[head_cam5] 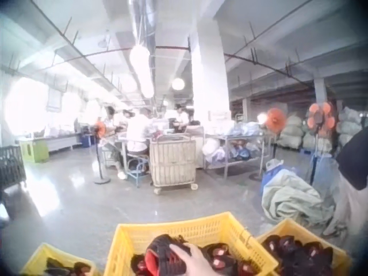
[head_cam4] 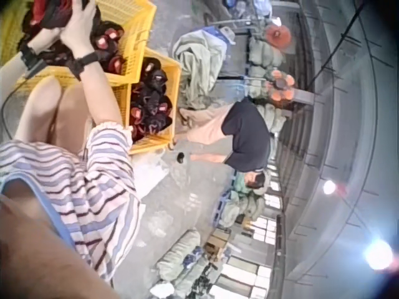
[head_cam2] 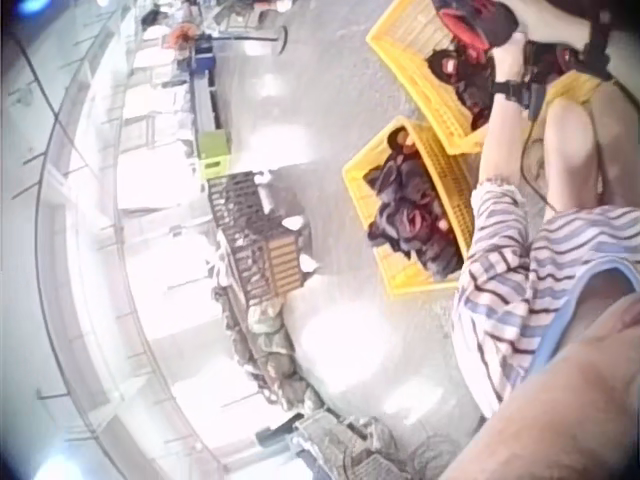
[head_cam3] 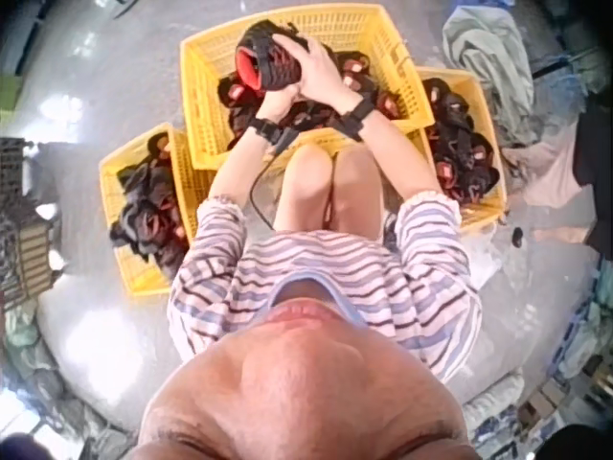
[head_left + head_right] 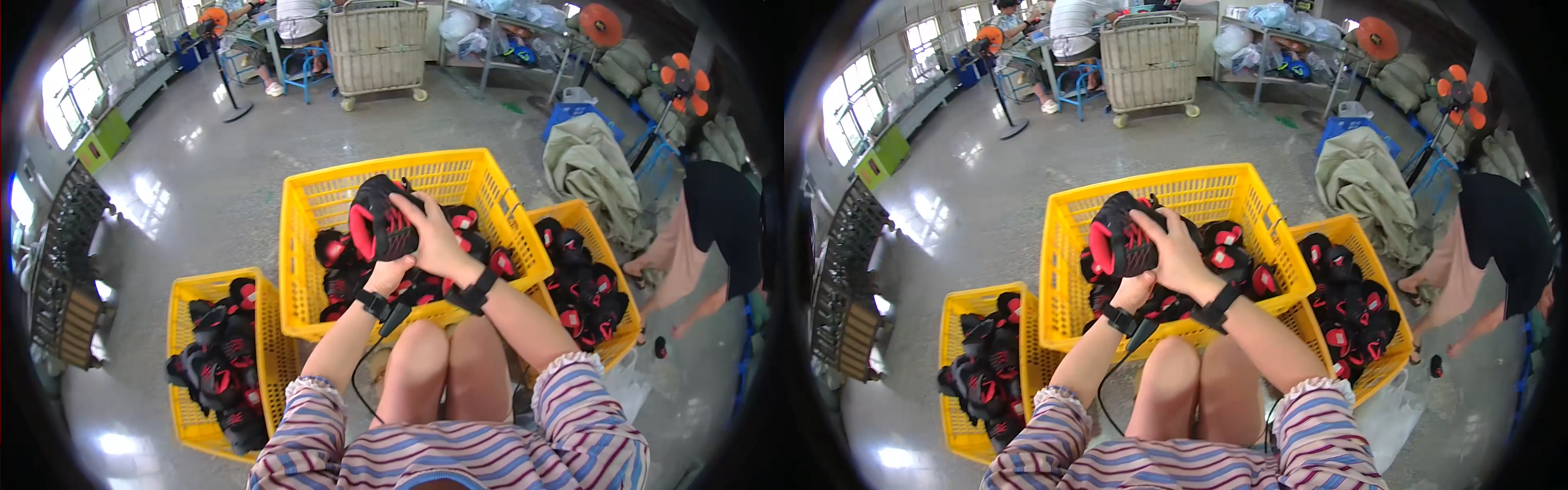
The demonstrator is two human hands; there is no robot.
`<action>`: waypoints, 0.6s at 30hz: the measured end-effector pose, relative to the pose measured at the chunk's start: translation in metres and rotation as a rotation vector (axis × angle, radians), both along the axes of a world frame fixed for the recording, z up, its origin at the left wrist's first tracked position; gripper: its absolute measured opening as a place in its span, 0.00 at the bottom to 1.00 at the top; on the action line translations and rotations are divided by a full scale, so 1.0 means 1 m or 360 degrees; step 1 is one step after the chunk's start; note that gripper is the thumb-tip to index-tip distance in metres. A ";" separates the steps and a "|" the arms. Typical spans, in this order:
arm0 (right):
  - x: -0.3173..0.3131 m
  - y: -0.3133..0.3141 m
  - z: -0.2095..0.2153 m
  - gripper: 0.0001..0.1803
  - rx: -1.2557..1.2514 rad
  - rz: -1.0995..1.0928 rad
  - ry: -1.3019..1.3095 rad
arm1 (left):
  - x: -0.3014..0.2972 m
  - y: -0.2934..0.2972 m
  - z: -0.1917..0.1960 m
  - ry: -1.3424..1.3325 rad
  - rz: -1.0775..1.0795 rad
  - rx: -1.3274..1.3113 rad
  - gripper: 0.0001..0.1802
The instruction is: The person sits on the floor and sorts black and red shoes from a yellow crate into a plastic bag. They pick up pairs of shoes, inspect them, and place them into the bag, repeating this process until the crate is empty.
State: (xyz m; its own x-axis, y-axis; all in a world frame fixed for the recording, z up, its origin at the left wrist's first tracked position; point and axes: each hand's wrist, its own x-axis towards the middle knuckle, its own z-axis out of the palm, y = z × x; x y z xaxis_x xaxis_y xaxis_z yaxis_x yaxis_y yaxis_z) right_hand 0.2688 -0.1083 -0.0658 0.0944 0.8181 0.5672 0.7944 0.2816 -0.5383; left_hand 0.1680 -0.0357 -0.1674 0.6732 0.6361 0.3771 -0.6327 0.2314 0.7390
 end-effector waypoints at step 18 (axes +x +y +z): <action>0.058 -0.024 0.022 0.32 0.0343 0.0043 -0.1020 | -0.085 0.021 0.071 0.0429 -0.0203 -0.0480 0.25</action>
State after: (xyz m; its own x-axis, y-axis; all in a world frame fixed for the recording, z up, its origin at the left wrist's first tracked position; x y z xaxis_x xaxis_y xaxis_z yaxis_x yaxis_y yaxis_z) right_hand 0.3272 -0.1324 -0.0435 -0.3341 0.6779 0.6549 0.9290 0.3542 0.1073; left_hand 0.0832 -0.0143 -0.0962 0.8029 0.5960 -0.0132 -0.3784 0.5266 0.7612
